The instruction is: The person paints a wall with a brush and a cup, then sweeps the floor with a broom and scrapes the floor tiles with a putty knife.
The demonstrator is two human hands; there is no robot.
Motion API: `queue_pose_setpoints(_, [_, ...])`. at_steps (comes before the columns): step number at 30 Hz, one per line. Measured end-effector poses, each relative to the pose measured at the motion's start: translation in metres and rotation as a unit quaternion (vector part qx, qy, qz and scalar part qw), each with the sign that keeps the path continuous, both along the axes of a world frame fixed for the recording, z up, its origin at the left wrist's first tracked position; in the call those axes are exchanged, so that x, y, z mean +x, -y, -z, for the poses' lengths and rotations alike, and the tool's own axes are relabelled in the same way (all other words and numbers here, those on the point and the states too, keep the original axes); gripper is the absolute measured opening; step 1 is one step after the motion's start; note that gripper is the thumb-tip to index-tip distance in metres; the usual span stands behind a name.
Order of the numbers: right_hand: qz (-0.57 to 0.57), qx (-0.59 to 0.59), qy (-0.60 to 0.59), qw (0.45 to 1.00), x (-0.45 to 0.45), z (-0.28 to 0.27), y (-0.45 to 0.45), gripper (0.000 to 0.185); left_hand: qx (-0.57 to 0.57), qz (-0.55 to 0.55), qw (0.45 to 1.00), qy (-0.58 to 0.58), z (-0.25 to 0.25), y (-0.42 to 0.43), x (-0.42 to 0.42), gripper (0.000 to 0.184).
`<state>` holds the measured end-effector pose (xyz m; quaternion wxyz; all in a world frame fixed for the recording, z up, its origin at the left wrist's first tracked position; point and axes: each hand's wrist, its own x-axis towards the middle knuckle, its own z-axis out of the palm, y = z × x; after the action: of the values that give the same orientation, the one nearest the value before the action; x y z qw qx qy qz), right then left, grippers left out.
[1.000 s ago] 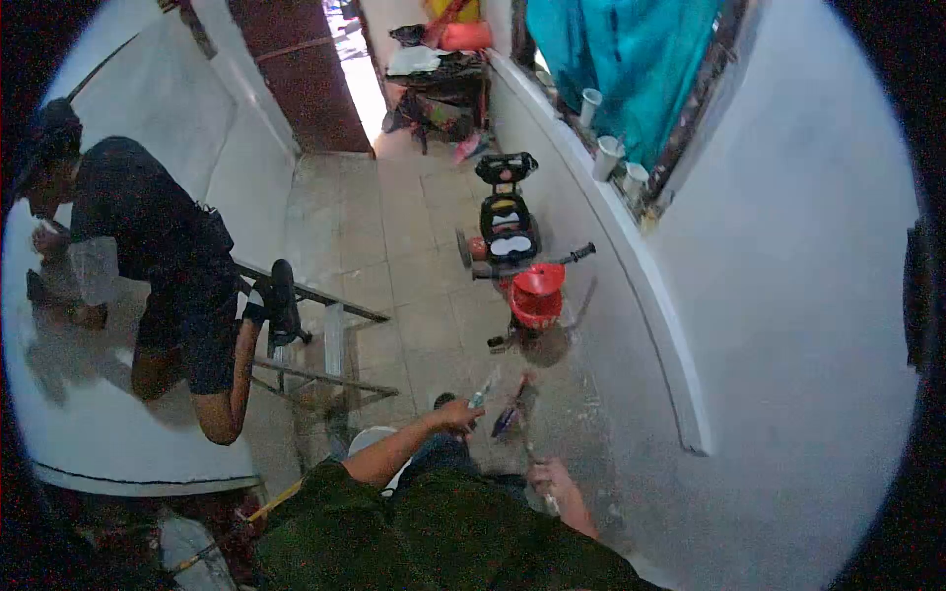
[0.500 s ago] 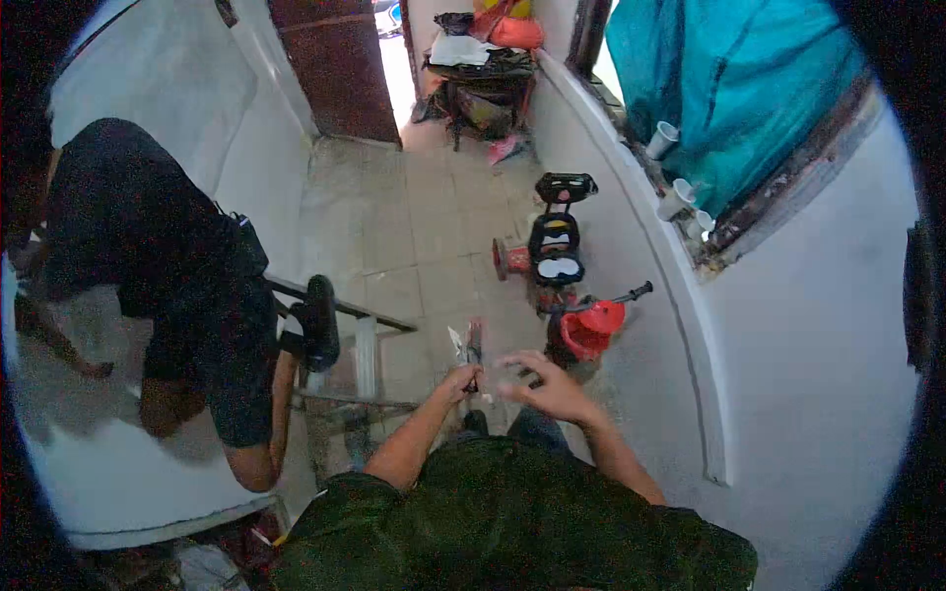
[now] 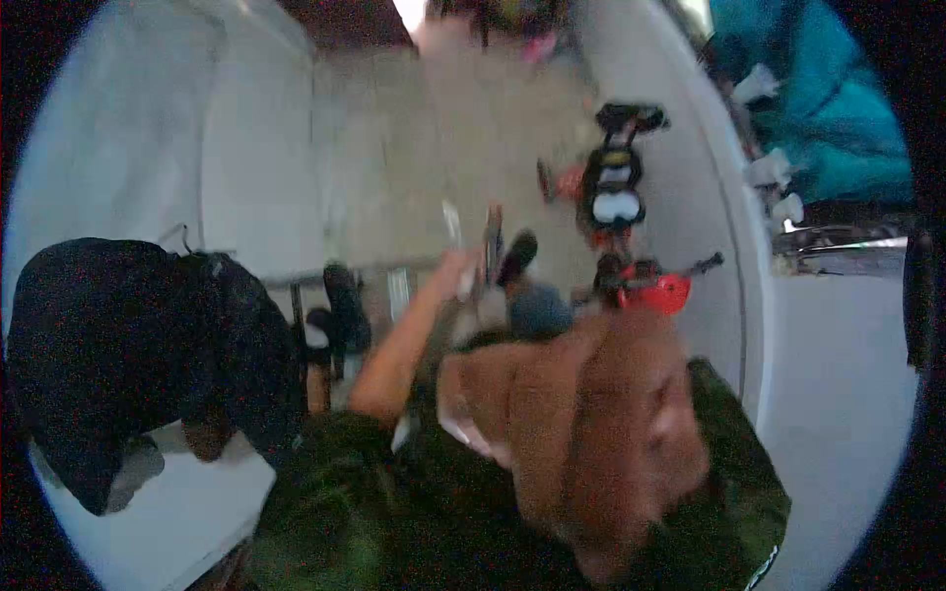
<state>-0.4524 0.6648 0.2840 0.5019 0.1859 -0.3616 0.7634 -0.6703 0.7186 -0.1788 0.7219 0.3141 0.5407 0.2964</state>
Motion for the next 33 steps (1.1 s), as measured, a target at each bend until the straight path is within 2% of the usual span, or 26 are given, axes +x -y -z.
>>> queue_pose_setpoints(1, [-0.006,-0.017,-0.028,0.999,-0.006,0.000,-0.023,0.026,-0.050,0.018,0.998,0.017,-0.014,-0.018,-0.003,0.024])
queue_pose_setpoints(2, [0.019,-0.036,-0.030,0.999,-0.012,-0.008,-0.050,0.027,-0.089,-0.002,0.996,-0.002,-0.003,-0.036,-0.016,0.025])
queue_pose_setpoints(4, [0.036,-0.045,-0.032,0.998,-0.006,-0.010,-0.098,0.029,-0.105,-0.041,0.994,-0.018,-0.010,-0.061,-0.007,0.026])
queue_pose_setpoints(6, [0.052,-0.030,-0.034,0.998,-0.019,-0.013,-0.145,0.031,-0.035,-0.159,0.981,0.103,-0.072,-0.091,-0.012,0.028])
queue_pose_setpoints(8, [0.067,-0.003,-0.039,0.997,-0.039,-0.016,-0.187,0.033,-0.073,-0.104,0.987,-0.098,-0.121,-0.133,-0.020,0.031])
queue_pose_setpoints(10, [0.084,0.024,-0.032,0.996,-0.050,-0.019,-0.220,0.036,-0.036,-0.091,0.990,-0.097,-0.116,-0.155,-0.024,0.036])
queue_pose_setpoints(11, [0.091,0.036,-0.026,0.995,-0.057,-0.016,-0.233,0.037,-0.023,-0.101,0.990,-0.095,-0.098,-0.163,-0.026,0.036])
queue_pose_setpoints(13, [0.112,0.050,0.010,0.992,-0.082,-0.008,-0.277,0.040,-0.042,-0.109,0.987,-0.112,-0.065,-0.203,-0.047,0.038])
queue_pose_setpoints(14, [0.109,0.049,0.015,0.993,-0.090,-0.003,-0.299,0.040,-0.057,-0.113,0.988,-0.084,-0.069,-0.222,-0.052,0.039])
queue_pose_setpoints(15, [0.115,0.078,0.207,0.968,-0.097,0.012,-0.333,0.029,-0.047,-0.116,0.989,-0.080,-0.066,-0.253,-0.056,0.039])
queue_pose_setpoints(16, [0.119,0.104,0.384,0.910,-0.083,0.032,-0.349,0.024,0.004,-0.159,0.981,-0.115,-0.057,-0.261,-0.044,0.038])
queue_pose_setpoints(17, [0.126,0.118,0.556,0.813,-0.084,0.061,-0.380,0.027,0.049,-0.193,0.970,-0.142,-0.048,-0.282,-0.043,0.037])
queue_pose_setpoints(18, [0.130,0.127,0.708,0.683,-0.095,0.093,-0.408,0.037,0.055,-0.191,0.971,-0.135,-0.051,-0.312,-0.051,0.037])
queue_pose_setpoints(20, [0.209,0.172,0.789,0.552,-0.095,0.204,-0.437,0.040,0.012,-0.100,0.962,-0.253,-0.069,-0.358,-0.052,0.036])
queue_pose_setpoints(22, [-0.007,0.024,0.864,0.503,-0.110,0.223,-0.470,0.044,0.072,-0.114,0.972,-0.193,-0.045,-0.398,-0.052,0.035])
queue_pose_setpoints(23, [0.006,0.015,0.868,0.496,-0.114,0.239,-0.489,0.044,0.113,-0.133,0.975,-0.136,-0.035,-0.420,-0.052,0.034])
queue_pose_setpoints(24, [-0.080,-0.143,0.805,0.571,-0.112,0.260,-0.509,0.045,0.062,-0.118,0.983,-0.129,-0.044,-0.444,-0.050,0.028])
queue_pose_setpoints(25, [-0.163,-0.295,0.705,0.624,-0.104,0.291,-0.522,0.047,0.063,-0.106,0.985,-0.118,-0.039,-0.468,-0.045,0.028])
queue_pose_setpoints(26, [-0.145,-0.343,0.638,0.674,-0.093,0.352,-0.535,0.045,0.072,-0.086,0.974,-0.196,-0.027,-0.490,-0.045,0.028])
queue_pose_setpoints(27, [-0.137,-0.353,0.641,0.668,-0.098,0.345,-0.553,0.045,0.083,-0.068,0.956,-0.274,-0.018,-0.513,-0.048,0.027])
queue_pose_setpoints(28, [-0.095,-0.331,0.635,0.691,-0.106,0.330,-0.573,0.041,0.043,-0.074,0.978,-0.188,-0.055,-0.534,-0.060,0.032])
queue_pose_setpoints(29, [-0.055,-0.309,0.627,0.713,-0.111,0.322,-0.592,0.037,0.038,-0.064,0.981,-0.181,-0.046,-0.557,-0.063,0.032])
queue_pose_setpoints(30, [-0.073,-0.290,0.636,0.711,-0.095,0.341,-0.604,0.029,0.053,-0.024,0.980,-0.188,-0.036,-0.568,-0.062,0.039])
queue_pose_setpoints(31, [-0.071,-0.296,0.638,0.708,-0.091,0.343,-0.614,0.029,0.067,0.019,0.978,-0.198,-0.014,-0.589,-0.064,0.047])
queue_pose_setpoints(32, [0.012,-0.349,0.580,0.736,-0.093,0.343,-0.626,0.026,0.088,0.080,0.955,-0.273,0.075,-0.616,-0.064,0.061])
queue_pose_setpoints(33, [0.096,-0.393,0.514,0.757,-0.093,0.345,-0.643,0.023,0.087,0.085,0.955,-0.272,0.077,-0.628,-0.080,0.061])
